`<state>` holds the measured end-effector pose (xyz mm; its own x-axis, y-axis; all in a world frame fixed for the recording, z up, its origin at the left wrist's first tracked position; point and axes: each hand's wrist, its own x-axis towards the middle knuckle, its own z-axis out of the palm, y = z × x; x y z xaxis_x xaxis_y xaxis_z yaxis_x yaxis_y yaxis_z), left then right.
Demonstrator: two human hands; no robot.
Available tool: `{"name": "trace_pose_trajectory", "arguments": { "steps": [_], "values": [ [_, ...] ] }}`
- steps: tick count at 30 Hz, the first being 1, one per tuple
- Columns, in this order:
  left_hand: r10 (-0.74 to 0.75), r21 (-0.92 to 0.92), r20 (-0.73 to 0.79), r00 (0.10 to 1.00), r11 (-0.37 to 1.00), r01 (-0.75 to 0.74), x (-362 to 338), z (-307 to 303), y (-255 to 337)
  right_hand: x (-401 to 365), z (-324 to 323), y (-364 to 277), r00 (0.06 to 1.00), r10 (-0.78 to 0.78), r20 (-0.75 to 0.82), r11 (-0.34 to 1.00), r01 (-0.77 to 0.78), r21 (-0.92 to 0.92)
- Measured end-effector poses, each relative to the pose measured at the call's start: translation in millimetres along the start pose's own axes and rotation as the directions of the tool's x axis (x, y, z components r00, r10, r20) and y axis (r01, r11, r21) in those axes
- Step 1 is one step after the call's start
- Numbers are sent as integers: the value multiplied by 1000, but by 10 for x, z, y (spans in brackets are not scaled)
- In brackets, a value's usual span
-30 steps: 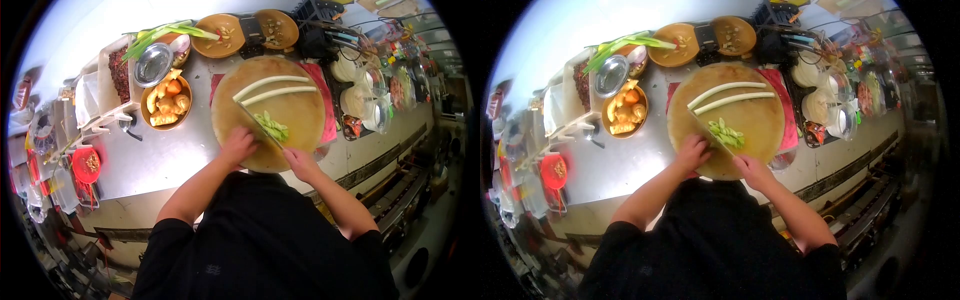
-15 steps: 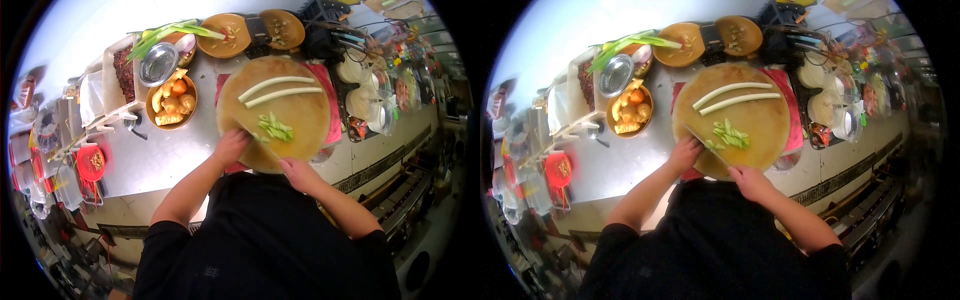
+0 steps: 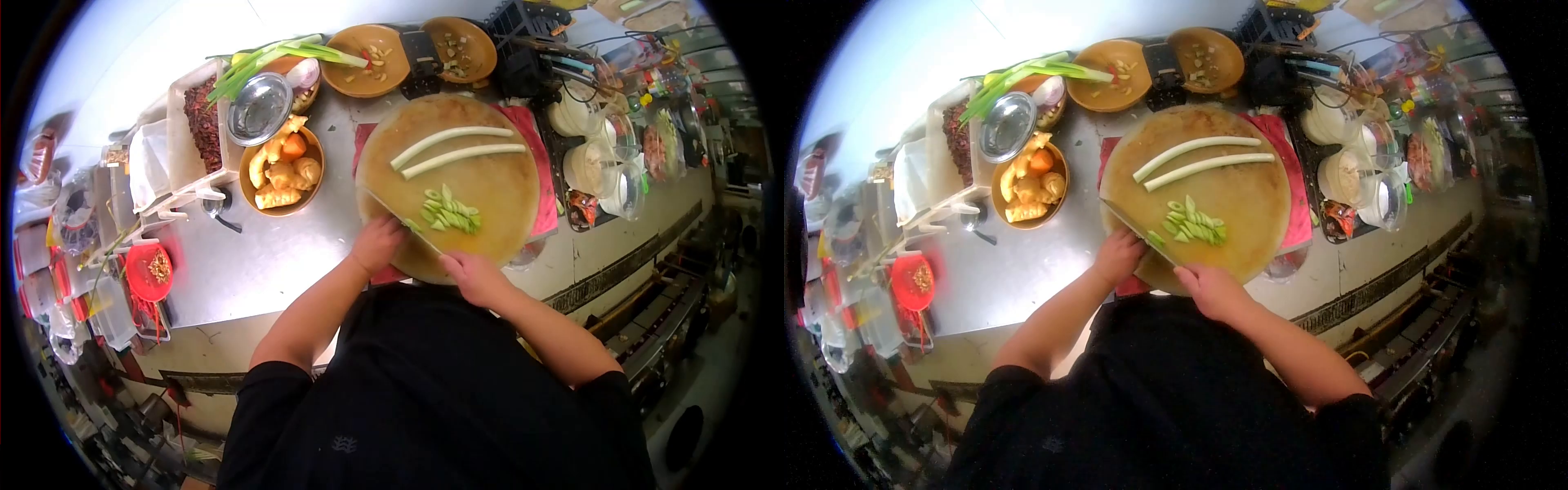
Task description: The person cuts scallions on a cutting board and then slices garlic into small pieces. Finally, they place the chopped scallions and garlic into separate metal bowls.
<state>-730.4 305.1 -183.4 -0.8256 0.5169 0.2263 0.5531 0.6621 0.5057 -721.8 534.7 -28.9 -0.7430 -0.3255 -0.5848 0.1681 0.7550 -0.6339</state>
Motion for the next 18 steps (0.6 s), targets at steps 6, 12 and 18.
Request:
{"name": "trace_pose_trajectory", "arguments": {
  "steps": [6, 12, 18],
  "values": [
    [23, -17, 24, 999, 1000, -22, -10, -61, -7, 423, 169, 100, 1000, 1, 6, 998, -1, 66],
    [11, 10, 22, 1000, 1000, -11, -32, -49, -20, 67, -64, -107, 999, -6, 44, 1000, 6, 7],
    [16, 37, 10, 1000, 999, -16, -62, -83, -45, 395, 239, -19, 996, -22, -81, 1000, 22, -2]
  ]
}}
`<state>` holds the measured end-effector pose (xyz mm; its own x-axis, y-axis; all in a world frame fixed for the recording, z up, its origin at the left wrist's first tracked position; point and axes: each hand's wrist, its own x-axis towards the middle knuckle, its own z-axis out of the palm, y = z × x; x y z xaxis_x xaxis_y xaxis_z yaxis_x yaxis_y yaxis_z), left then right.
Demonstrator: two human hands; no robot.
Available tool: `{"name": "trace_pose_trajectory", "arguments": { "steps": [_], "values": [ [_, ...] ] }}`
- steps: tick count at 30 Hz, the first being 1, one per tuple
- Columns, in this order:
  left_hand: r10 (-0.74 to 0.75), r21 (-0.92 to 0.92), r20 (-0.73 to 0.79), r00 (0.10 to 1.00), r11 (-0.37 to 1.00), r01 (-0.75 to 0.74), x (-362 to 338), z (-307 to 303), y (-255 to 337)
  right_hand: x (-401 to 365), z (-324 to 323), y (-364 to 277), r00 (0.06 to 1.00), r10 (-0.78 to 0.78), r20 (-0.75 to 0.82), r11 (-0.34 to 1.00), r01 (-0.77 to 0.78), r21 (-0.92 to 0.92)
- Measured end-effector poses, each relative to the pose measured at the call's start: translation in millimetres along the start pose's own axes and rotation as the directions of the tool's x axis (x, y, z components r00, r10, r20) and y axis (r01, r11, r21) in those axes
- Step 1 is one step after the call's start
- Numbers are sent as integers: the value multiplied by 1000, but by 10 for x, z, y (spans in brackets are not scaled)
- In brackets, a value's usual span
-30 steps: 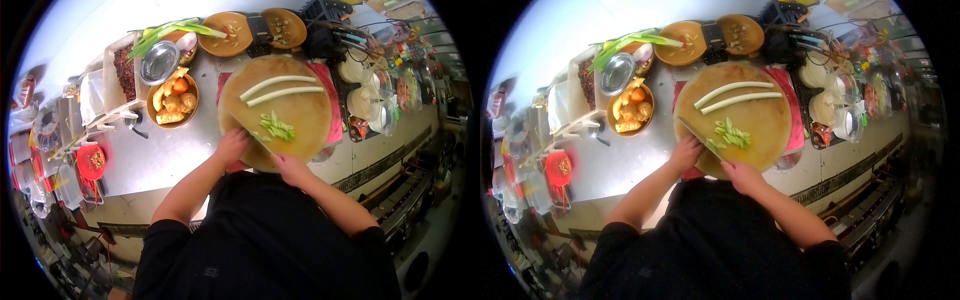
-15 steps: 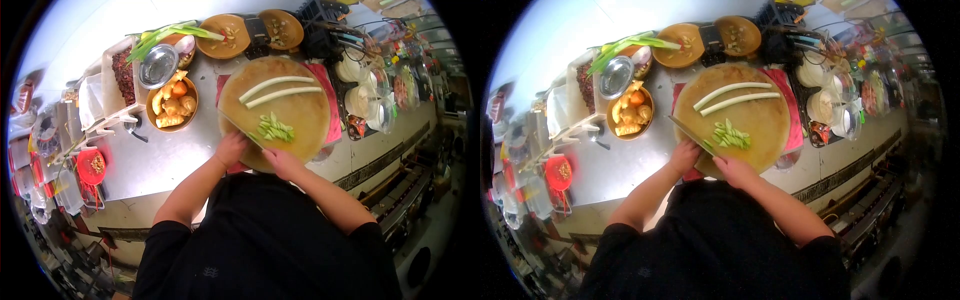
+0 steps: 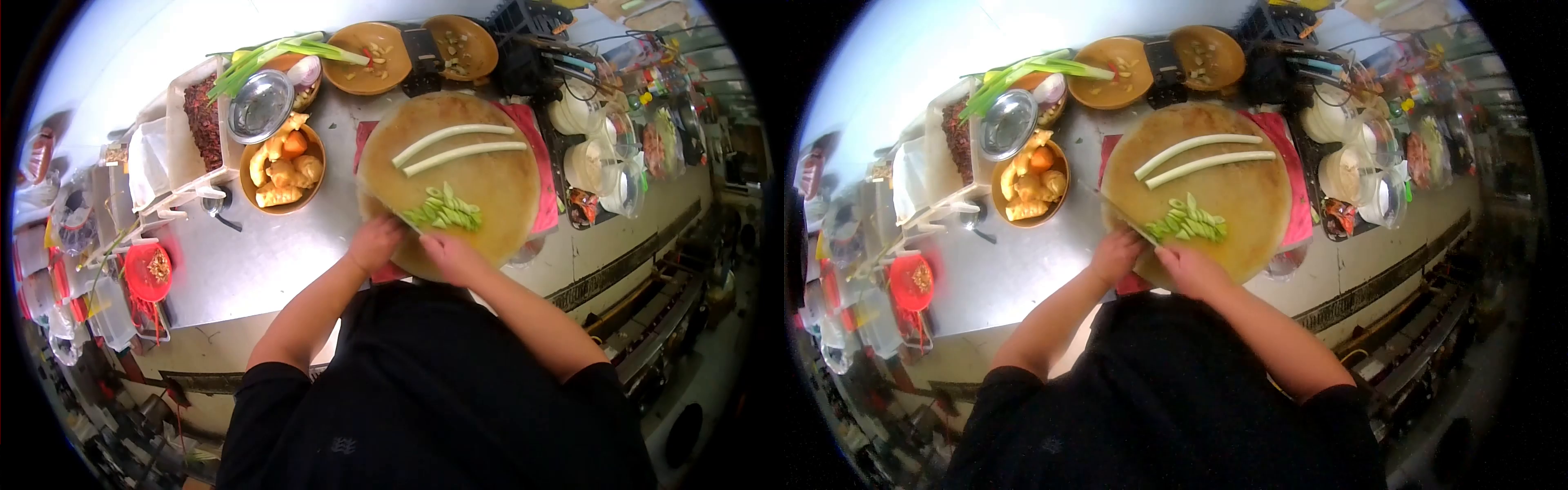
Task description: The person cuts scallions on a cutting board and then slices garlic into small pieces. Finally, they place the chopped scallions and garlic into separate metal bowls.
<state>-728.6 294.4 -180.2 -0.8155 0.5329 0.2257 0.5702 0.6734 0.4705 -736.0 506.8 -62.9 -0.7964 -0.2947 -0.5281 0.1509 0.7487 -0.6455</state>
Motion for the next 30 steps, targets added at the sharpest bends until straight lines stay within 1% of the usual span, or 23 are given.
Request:
{"name": "trace_pose_trajectory", "arguments": {
  "steps": [2, 3, 5, 6, 8, 9, 11, 12, 14, 15, 18, 20, 21, 22, 23, 24, 25, 26, 27, 28, 29, 30],
  "values": [
    [50, -39, -41, 998, 998, -51, 18, -14, 2, 100, -74, 35, 996, -43, 81, 990, 31, 138],
    [54, -38, -44, 998, 998, -56, 23, 14, -15, 53, -130, 22, 996, -43, 76, 990, 33, 136],
    [45, -11, -111, 993, 999, -47, -20, 111, -22, -136, -232, -46, 992, -2, 125, 996, -9, 86],
    [44, -15, -114, 993, 999, -46, -23, 105, -12, -205, -222, -55, 992, 1, 126, 997, -11, 82],
    [30, -16, -111, 993, 999, -32, -29, 84, -9, -298, -189, -61, 995, 17, 100, 1000, -16, -12],
    [29, -18, -108, 994, 999, -31, -28, 78, 0, -266, -138, -51, 995, 19, 101, 1000, -18, -10],
    [-6, -32, -117, 993, 999, 3, -24, 57, 10, -148, 18, -18, 999, 35, 28, 998, -36, 60],
    [-1, -26, -118, 993, 1000, -2, -9, 44, -1, -80, 24, -9, 999, 30, 22, 997, -31, 64],
    [23, -28, -86, 996, 999, -26, -4, 12, -12, 3, 28, 4, 997, 24, 77, 992, -33, 118],
    [35, -25, -86, 996, 999, -37, 6, 26, -28, -26, -5, 5, 998, 23, 66, 992, -31, 122],
    [68, -29, -101, 993, 997, -71, 41, 42, 7, -290, -87, 124, 999, 38, 18, 993, -39, 112],
    [-145, -124, -32, 989, 982, 140, 186, -52, 132, -558, -111, 372, 977, 17, -211, 967, 37, 251],
    [-140, -125, -32, 990, 983, 135, 251, 0, 148, -662, -138, 528, 967, 80, -242, 972, -22, 234],
    [-163, -135, -119, 979, 980, 147, 336, 74, 156, -767, -181, 693, 950, 143, -276, 972, -82, 220],
    [-186, -147, -206, 961, 977, 157, 422, 137, 186, -878, -258, 836, 937, 289, -197, 899, -195, 392],
    [-179, -149, -204, 962, 977, 150, 498, 174, 244, -985, -331, 977, 906, 413, -91, 784, -303, 542],
    [-194, -164, -112, 975, 971, 174, 577, 202, 308, -1087, -363, 1164, 905, 415, -96, 782, -300, 546],
    [-207, -175, -18, 978, 964, 201, 654, 225, 367, -1172, -360, 1365, 857, 515, 23, 548, -350, 760],
    [-203, -173, -17, 979, 965, 197, 755, 245, 418, -1218, -354, 1472, 807, 567, 169, 257, -368, 894],
    [-153, -177, 48, 987, 971, 159, 868, 270, 466, -1253, -389, 1468, 794, 575, 198, 206, -375, 904],
    [-101, -184, 115, 988, 975, 121, 960, 292, 524, -1271, -374, 1523, 795, 574, 197, 203, -371, 906],
    [-96, -182, 118, 988, 976, 116, 1023, 321, 589, -1286, -336, 1613, 797, 550, 252, 134, -381, 915]
  ]
}}
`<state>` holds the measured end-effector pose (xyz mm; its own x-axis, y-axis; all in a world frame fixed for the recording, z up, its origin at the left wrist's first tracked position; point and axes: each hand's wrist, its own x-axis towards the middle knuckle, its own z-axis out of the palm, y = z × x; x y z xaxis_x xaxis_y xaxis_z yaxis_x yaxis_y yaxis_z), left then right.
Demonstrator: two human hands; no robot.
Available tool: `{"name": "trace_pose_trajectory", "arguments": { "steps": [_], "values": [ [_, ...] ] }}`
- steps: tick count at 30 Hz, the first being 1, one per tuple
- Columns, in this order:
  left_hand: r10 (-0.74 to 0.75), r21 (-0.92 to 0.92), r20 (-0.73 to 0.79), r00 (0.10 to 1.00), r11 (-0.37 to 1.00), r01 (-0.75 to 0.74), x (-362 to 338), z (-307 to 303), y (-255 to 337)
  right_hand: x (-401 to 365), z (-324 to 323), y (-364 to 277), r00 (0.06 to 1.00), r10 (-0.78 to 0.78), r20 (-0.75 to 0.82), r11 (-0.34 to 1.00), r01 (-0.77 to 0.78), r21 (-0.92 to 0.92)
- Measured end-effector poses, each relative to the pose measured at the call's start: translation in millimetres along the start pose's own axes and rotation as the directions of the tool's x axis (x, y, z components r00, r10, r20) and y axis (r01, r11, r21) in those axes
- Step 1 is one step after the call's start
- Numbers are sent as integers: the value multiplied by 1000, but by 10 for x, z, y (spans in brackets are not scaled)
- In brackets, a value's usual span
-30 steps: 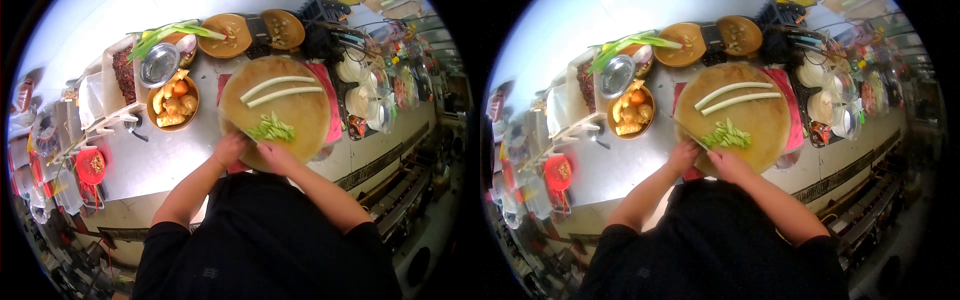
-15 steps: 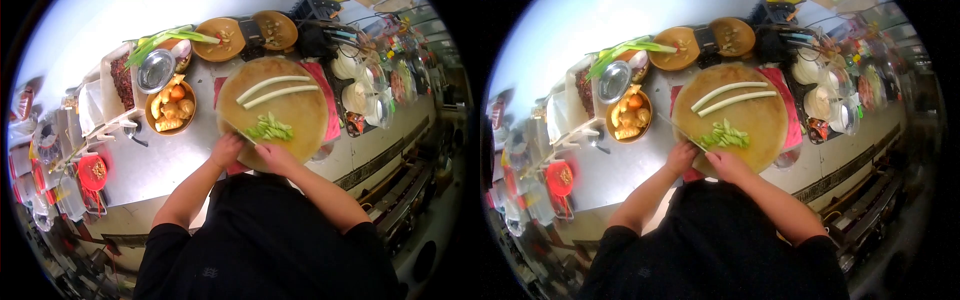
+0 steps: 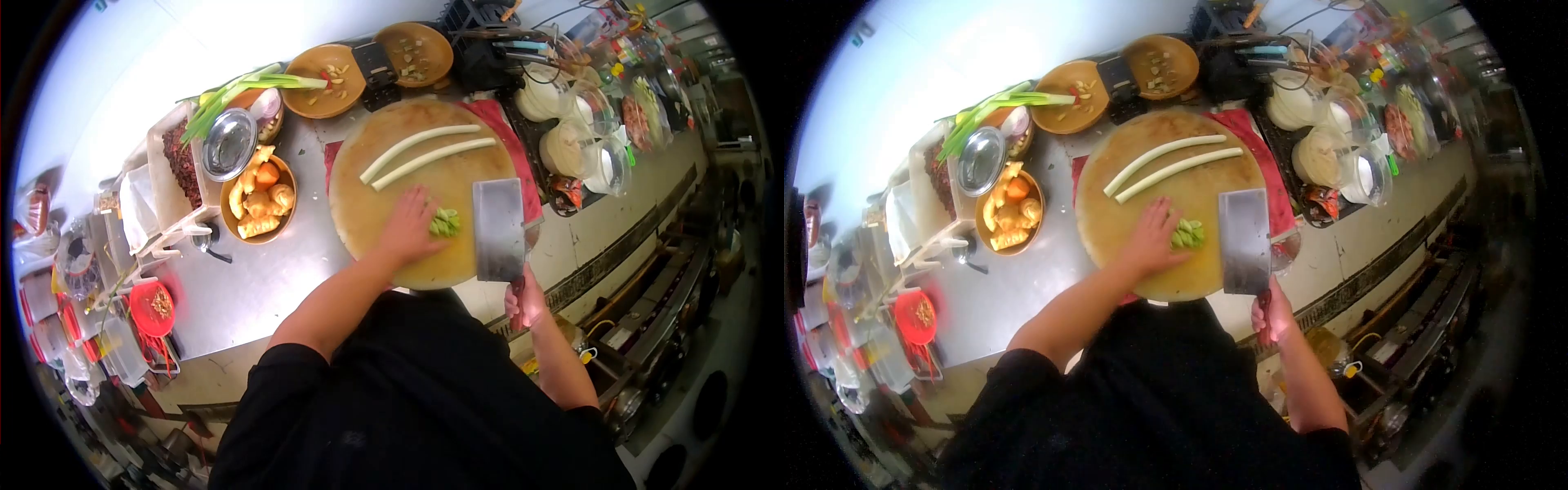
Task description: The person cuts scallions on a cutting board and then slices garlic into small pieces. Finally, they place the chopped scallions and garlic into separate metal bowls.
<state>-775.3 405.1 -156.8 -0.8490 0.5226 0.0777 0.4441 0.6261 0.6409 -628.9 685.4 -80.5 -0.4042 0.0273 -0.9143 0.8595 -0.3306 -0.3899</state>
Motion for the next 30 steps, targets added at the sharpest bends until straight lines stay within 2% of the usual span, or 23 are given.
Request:
{"name": "trace_pose_trajectory", "arguments": {
  "steps": [3, 5, 6, 7, 8, 9, 10, 11, 12, 14, 16, 18, 20, 22, 24, 25, 26, 27, 29, 30],
  "values": [
    [39, 25, 95, 995, 999, -42, 139, 105, 209, 121, 83, 101, 994, 100, 40, 993, -103, 65],
    [-6, 17, -22, 1000, 1000, 7, 107, 185, 360, 272, 160, 186, 970, 172, 172, 983, -181, 35],
    [-7, 22, -18, 1000, 1000, 8, 106, 231, 388, 305, 276, 191, 967, 158, 200, 987, -154, -35],
    [-31, -3, -90, 995, 1000, 31, 102, 281, 400, 369, 348, 209, 948, 194, 254, 981, -184, -62],
    [-56, -31, -161, 985, 998, 52, 96, 321, 399, 415, 413, 210, 934, 198, 296, 980, -190, -55],
    [-57, -26, -158, 986, 998, 54, 90, 357, 383, 446, 474, 201, 920, 200, 338, 980, -195, -49],
    [-108, -100, -217, 970, 991, 88, 96, 384, 360, 453, 520, 177, 918, 199, 342, 980, -194, -48],
    [-160, -176, -274, 948, 978, 114, 114, 403, 335, 441, 555, 134, 922, 194, 336, 981, -189, -48],
    [-156, -172, -278, 948, 979, 110, 150, 388, 327, 411, 603, 69, 926, 187, 328, 982, -181, -49],
    [-187, -279, -367, 911, 957, 84, 250, 335, 337, 290, 712, -106, 933, 169, 319, 986, -156, -64],
    [-182, -287, -417, 890, 956, 61, 466, 173, 387, 119, 835, -335, 940, 152, 306, 988, -134, -80],
    [-181, -295, -467, 865, 955, 41, 781, -74, 447, -34, 1005, -695, 968, 14, 249, 995, 12, -103],
    [-350, -506, -524, 776, 861, 47, 1229, -363, 460, -152, 1199, -1136, 972, -37, 231, 990, 67, -121],
    [-368, -498, -617, 695, 867, 17, 1742, -575, 274, -264, 1425, -1575, 972, -91, 215, 983, 123, -139],
    [-533, -659, -567, 628, 751, 43, 2252, -791, 68, -351, 1624, -1896, 970, -193, 148, 969, 212, -126],
    [-628, -726, -488, 606, 677, 117, 2483, -895, -44, -347, 1653, -1952, 969, -200, 147, 968, 219, -125],
    [-713, -784, -400, 576, 592, 188, 2715, -1003, -170, -338, 1675, -2007, 946, -296, 130, 935, 315, -164],
    [-822, -931, -165, 545, 313, 190, 2947, -1009, -391, -327, 1684, -2061, 915, -388, 115, 892, 404, -205],
    [-855, -966, -106, 507, 210, 151, 3284, -979, -875, -354, 1633, -2059, 912, -395, 105, 894, 409, -184],
    [-855, -966, -104, 508, 208, 153, 3339, -1064, -918, -368, 1589, -2021, 912, -397, 98, 899, 408, -161]
  ]
}}
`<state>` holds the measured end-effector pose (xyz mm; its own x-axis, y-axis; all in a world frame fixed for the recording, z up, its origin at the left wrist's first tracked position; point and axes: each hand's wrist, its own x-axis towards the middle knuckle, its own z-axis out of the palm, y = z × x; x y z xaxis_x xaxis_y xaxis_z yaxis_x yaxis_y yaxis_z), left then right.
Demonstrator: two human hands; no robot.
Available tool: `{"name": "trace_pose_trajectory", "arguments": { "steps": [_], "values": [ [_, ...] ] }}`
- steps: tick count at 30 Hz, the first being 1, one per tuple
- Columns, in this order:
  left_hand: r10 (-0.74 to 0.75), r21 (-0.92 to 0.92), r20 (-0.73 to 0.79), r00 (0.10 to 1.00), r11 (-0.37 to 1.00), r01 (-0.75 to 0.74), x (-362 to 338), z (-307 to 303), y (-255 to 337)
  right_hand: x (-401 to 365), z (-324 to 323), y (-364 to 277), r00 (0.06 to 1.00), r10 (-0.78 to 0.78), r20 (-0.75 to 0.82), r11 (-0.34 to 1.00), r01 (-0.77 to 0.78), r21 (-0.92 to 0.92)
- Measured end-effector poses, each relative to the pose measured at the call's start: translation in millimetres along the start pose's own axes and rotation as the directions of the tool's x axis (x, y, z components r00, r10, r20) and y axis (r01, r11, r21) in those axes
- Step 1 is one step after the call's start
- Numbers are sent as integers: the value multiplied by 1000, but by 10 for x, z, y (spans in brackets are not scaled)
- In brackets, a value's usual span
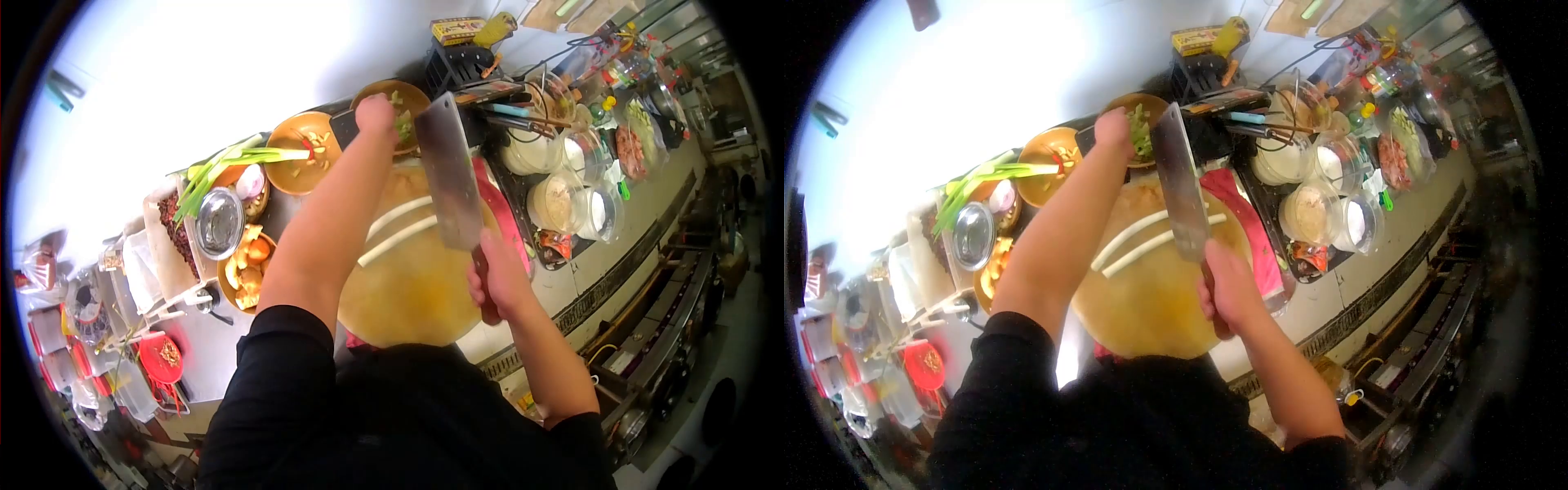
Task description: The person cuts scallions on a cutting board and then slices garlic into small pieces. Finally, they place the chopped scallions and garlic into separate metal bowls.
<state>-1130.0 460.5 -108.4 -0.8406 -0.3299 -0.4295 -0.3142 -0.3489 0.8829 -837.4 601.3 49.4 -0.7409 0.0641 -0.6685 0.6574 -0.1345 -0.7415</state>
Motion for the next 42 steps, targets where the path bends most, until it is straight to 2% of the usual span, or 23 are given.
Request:
{"name": "trace_pose_trajectory", "arguments": {
  "steps": [1, 2, 3, 5, 6, 7, 8, 9, 11, 12, 13, 15, 19, 21, 25, 27, 30, 34, 36, 37, 39, 40, 42],
  "values": [
    [-105, -106, 41, 994, 988, 109, 26, 18, 151, -21, -58, 49, 1000, 3, -2, 1000, -3, 1],
    [-206, -204, 91, 974, 954, 220, 36, 26, 284, -43, -142, 122, 1000, 3, -24, 996, -5, -92],
    [-215, -199, 88, 973, 953, 228, 47, 7, 358, -71, -223, 215, 999, 6, -47, 983, -15, -184],
    [8, 191, 30, 1000, 982, -13, 25, -58, 419, -115, -356, 495, 997, -28, -69, 984, 15, -177],
    [127, 68, 61, 990, 989, -131, -85, -85, 444, -151, -424, 638, 993, -80, -87, 982, 63, -176],
    [121, 70, 58, 991, 990, -125, -198, -136, 422, -196, -493, 753, 994, -73, -87, 983, 57, -177],
    [249, 211, 153, 956, 937, -278, -341, -206, 399, -247, -558, 860, 993, -50, -110, 976, 26, -215],
    [356, 329, 265, 896, 840, -431, -510, -288, 372, -295, -618, 958, 991, -32, -134, 968, -3, -252],
    [457, 378, 483, 747, 660, -649, -925, -583, 13, -404, -737, 1150, 988, 8, -153, 955, -53, -292],
    [425, 430, 575, 699, 570, -700, -1158, -746, -242, -461, -794, 1244, 983, 47, -176, 938, -104, -330],
    [188, 534, 732, 655, 438, -723, -1387, -978, -377, -513, -844, 1343, 983, 43, -180, 940, -101, -327],
    [268, 432, 853, 448, 117, -894, -1737, -1398, -692, -605, -916, 1506, 958, 181, -224, 923, -244, -298],
    [217, 467, 853, 475, 89, -880, -2031, -1959, -1015, -757, -934, 1633, 963, 155, -221, 868, -239, -434],
    [196, 452, 856, 478, 164, -877, -2192, -2121, -1062, -778, -902, 1661, 985, 64, -158, 807, -144, -573],
    [158, 437, 877, 454, 133, -890, -2517, -2396, -1123, -830, -735, 1600, 999, 35, -33, 772, -48, -634],
    [171, 502, 835, 523, 151, -851, -2621, -2442, -1251, -812, -682, 1611, 999, -22, 39, 714, 43, -699],
    [274, 471, 821, 500, 168, -866, -2645, -2487, -1416, -649, -704, 1740, 995, -50, 87, 680, 98, -727],
    [280, 442, 840, 464, 143, -886, -2622, -2490, -1439, -369, -576, 1798, 997, -40, 67, 657, 77, -750],
    [289, 487, 800, 527, 201, -850, -2640, -2549, -1444, -409, -486, 1723, 992, -79, 99, 695, 126, -707],
    [289, 484, 802, 522, 196, -853, -2572, -2556, -1463, -461, -489, 1702, 992, -84, 99, 698, 129, -704],
    [366, 625, 656, 660, 227, -747, -2397, -2506, -1519, -630, -537, 1758, 997, -76, 9, 771, 64, -634],
    [364, 625, 656, 662, 231, -746, -2386, -2378, -1405, -694, -602, 1851, 997, -72, 6, 769, 60, -636],
    [304, 547, 758, 577, 185, -816, -2384, -1961, -1048, -776, -784, 2064, 983, -169, -79, 828, 98, -553]
  ]
}}
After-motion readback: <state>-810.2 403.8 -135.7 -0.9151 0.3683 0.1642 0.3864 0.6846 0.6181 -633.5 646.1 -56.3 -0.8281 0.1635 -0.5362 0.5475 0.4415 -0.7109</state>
